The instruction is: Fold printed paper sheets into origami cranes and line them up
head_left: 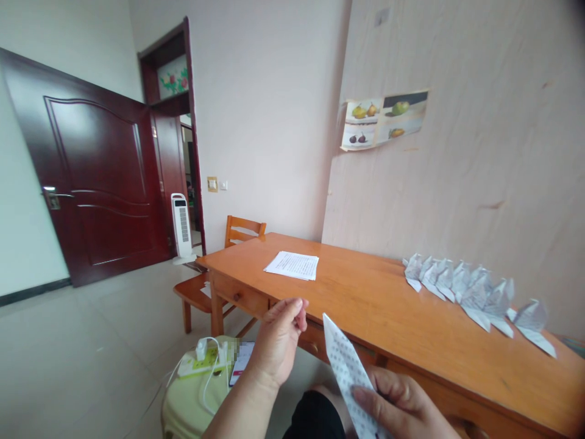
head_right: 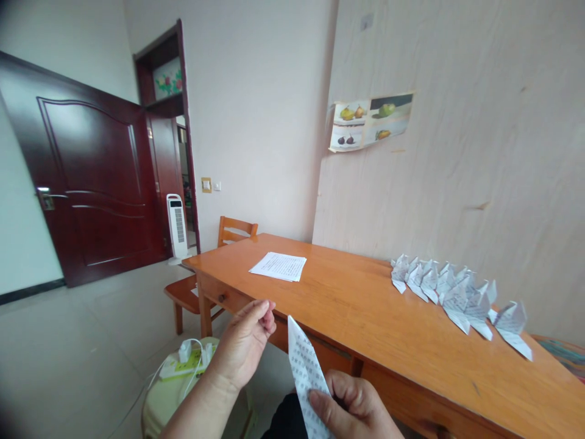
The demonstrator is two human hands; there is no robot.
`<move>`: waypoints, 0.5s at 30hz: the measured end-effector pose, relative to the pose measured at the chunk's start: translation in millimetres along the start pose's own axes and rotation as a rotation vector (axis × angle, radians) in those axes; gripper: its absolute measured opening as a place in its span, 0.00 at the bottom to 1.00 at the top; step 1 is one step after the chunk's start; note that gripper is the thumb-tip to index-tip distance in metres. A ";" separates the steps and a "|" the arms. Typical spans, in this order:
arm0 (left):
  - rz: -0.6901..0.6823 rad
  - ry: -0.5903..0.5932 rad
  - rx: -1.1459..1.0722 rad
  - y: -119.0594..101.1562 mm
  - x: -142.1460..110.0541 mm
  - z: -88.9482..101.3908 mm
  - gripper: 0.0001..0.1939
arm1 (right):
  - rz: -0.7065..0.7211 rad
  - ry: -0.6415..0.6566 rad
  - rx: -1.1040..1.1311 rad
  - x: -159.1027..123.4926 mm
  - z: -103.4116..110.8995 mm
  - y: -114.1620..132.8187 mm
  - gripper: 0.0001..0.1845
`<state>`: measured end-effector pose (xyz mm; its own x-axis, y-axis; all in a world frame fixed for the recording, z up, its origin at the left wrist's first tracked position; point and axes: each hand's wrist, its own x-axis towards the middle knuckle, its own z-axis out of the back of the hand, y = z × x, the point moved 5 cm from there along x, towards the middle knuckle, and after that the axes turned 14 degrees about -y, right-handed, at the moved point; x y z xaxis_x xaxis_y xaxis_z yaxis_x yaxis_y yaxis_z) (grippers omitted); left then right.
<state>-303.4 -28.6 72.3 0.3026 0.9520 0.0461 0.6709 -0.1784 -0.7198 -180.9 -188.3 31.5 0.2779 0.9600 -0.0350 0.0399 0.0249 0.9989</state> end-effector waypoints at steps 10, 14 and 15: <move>0.391 0.342 0.154 65.6 -62.5 -16.8 0.16 | 0.074 -0.218 0.037 13.0 4.0 7.5 0.25; 0.414 0.261 0.072 68.4 -64.9 -24.5 0.12 | 0.136 -0.246 -0.040 11.9 5.1 14.3 0.24; 0.406 0.243 0.073 67.4 -63.6 -25.6 0.10 | 0.140 -0.246 -0.060 11.7 5.3 16.0 0.25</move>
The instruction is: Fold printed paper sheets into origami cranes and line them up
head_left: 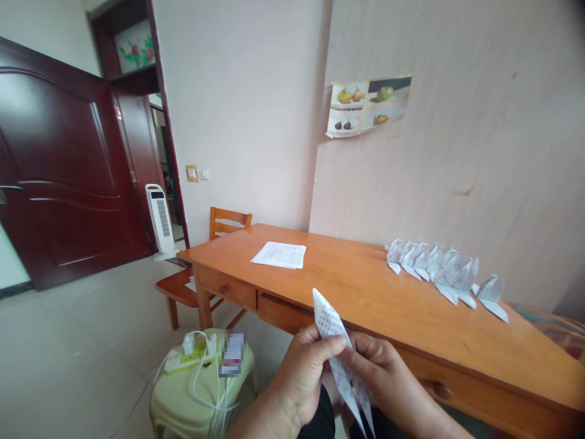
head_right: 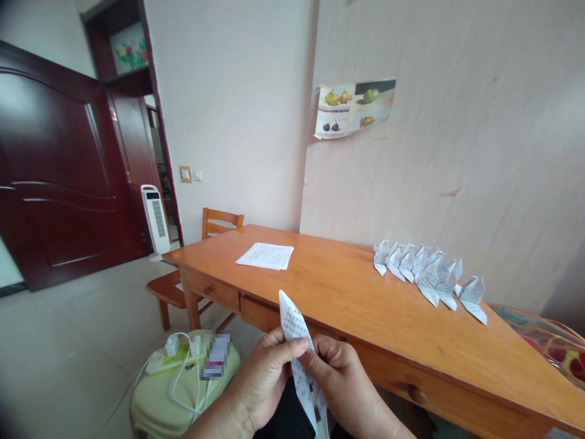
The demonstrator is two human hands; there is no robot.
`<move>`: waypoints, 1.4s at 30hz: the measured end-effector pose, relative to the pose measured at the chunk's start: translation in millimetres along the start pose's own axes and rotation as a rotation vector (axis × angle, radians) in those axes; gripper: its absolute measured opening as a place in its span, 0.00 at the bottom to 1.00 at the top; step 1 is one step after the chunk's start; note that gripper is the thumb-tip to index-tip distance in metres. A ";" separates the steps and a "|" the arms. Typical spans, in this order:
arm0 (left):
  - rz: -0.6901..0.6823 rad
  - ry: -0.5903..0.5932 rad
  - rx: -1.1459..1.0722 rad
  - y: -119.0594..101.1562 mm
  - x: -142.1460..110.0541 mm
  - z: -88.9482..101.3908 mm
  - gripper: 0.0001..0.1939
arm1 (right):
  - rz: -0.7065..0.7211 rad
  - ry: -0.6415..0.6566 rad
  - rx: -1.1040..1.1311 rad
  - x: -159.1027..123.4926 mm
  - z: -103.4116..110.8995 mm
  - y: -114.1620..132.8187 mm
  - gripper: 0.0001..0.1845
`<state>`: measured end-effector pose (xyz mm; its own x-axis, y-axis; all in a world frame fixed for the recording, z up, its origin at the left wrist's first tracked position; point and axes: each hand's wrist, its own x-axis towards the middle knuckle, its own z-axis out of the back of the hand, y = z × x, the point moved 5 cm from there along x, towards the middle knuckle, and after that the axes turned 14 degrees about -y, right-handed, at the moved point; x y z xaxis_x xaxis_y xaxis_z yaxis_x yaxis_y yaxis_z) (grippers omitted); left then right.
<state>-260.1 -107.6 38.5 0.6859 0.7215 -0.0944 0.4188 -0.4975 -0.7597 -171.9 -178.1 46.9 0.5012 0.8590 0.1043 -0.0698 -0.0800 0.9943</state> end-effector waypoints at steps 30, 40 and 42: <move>-0.109 -0.146 0.124 -10.2 16.6 13.4 0.14 | -0.053 0.030 -0.218 1.6 5.4 4.2 0.28; -0.135 -0.201 0.114 -15.0 22.7 20.9 0.15 | -0.064 -0.016 -0.264 -0.8 7.3 1.0 0.25; -0.136 -0.206 0.112 -16.5 23.7 22.6 0.15 | -0.038 -0.022 -0.293 -1.2 7.2 2.9 0.24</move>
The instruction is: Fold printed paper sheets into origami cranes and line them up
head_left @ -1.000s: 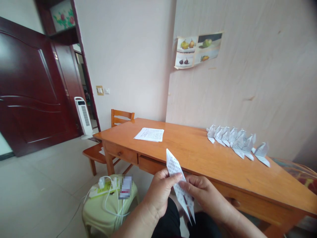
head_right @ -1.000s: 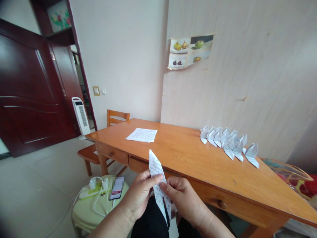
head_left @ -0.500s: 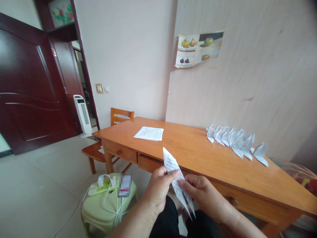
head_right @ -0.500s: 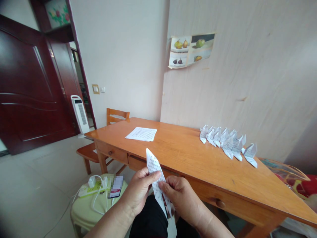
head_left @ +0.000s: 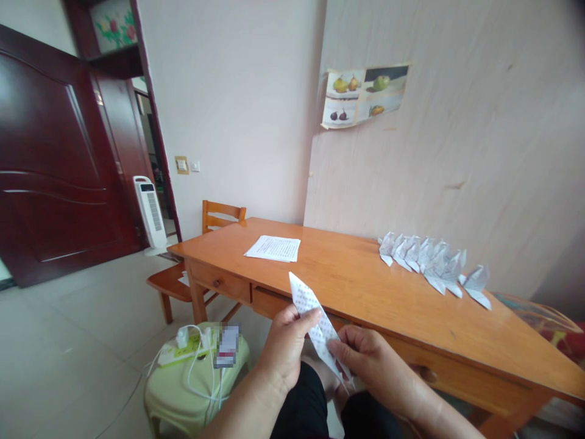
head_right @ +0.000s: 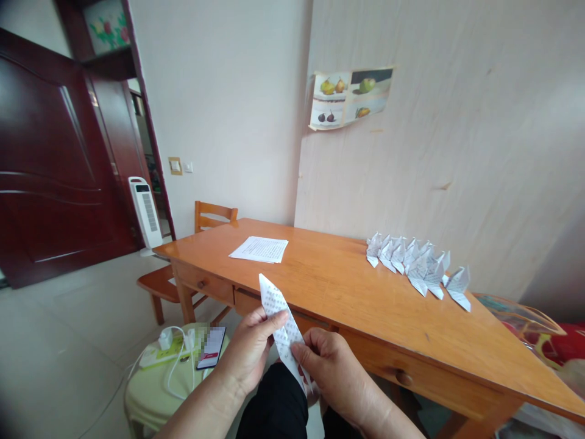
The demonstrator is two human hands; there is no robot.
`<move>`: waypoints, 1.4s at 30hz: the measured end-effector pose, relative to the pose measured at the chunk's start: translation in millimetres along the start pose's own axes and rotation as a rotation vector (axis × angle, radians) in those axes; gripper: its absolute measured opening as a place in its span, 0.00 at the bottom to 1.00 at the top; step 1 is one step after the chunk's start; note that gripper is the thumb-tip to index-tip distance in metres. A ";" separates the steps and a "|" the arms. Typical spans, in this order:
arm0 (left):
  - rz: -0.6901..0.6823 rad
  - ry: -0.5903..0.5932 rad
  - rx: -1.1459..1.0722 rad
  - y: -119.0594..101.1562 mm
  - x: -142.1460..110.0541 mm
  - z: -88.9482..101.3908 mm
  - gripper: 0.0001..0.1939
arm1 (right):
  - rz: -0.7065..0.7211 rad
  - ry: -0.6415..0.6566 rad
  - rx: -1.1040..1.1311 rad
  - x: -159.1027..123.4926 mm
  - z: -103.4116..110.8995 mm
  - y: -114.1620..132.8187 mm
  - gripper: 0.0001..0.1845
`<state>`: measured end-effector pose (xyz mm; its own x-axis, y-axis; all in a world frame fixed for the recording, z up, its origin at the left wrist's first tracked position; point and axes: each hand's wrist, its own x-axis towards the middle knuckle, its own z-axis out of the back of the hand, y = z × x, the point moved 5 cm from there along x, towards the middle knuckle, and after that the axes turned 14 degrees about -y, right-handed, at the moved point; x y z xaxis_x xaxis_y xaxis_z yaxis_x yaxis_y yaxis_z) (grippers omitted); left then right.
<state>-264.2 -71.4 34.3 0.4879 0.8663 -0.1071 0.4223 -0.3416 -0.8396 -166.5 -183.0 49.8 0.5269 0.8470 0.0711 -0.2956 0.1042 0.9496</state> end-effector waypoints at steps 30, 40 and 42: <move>0.333 0.047 -0.277 6.5 -7.8 -4.5 0.08 | 0.747 -0.196 -0.376 -14.1 10.8 8.1 0.33; 0.480 0.182 -0.285 39.8 -19.9 -15.1 0.08 | 0.942 -0.117 -0.454 -26.5 7.9 40.5 0.19; 0.487 0.133 -0.251 41.7 -21.1 -11.7 0.11 | 0.895 -0.142 -0.388 -23.7 12.1 39.5 0.16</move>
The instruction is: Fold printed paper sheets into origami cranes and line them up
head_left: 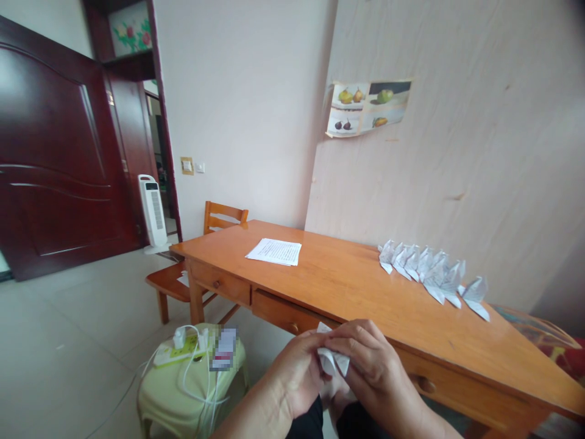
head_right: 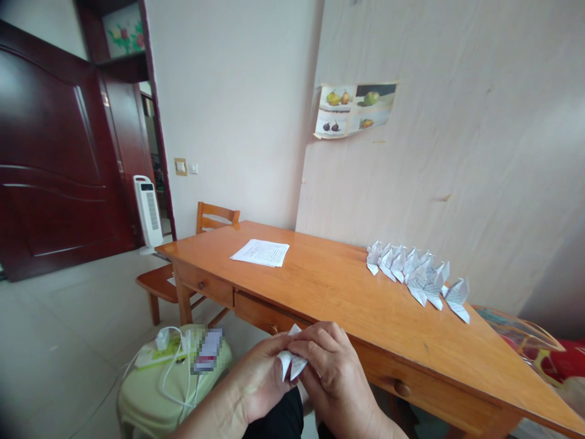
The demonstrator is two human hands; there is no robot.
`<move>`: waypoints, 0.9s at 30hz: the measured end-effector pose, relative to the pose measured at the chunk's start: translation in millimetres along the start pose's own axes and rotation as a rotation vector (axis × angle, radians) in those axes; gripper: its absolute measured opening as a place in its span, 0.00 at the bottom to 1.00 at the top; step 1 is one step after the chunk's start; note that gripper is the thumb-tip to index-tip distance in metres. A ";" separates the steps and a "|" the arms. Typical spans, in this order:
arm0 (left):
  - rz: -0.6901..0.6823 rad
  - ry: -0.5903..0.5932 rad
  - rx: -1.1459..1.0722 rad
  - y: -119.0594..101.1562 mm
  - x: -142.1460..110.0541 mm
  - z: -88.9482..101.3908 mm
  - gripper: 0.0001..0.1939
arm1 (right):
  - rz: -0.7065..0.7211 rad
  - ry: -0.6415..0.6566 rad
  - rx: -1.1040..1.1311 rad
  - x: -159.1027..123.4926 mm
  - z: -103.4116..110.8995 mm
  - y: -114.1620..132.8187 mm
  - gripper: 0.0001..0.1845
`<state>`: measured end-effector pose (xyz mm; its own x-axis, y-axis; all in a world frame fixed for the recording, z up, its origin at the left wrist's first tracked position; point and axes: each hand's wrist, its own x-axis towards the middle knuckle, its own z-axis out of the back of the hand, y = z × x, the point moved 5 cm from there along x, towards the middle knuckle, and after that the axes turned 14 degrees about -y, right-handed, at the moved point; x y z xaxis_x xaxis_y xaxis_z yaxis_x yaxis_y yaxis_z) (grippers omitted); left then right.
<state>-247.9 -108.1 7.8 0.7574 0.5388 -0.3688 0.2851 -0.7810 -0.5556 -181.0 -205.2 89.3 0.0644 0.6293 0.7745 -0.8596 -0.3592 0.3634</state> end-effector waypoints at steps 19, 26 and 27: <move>-0.871 -0.071 0.814 -36.5 -36.0 -25.8 0.16 | -0.937 -0.358 0.685 -21.4 -6.7 -42.3 0.13; -0.733 -0.052 0.714 -31.6 -26.7 -24.0 0.16 | -0.933 -0.315 0.702 -25.5 -12.7 -41.6 0.13; -0.724 -0.056 0.708 -31.4 -25.5 -22.8 0.16 | -0.930 -0.300 0.714 -25.2 -13.4 -40.7 0.14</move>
<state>-262.8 -104.5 51.6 0.5070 0.8365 0.2078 0.2373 0.0962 -0.9667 -154.4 -197.3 48.1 0.7052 0.6987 0.1203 0.0452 -0.2136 0.9759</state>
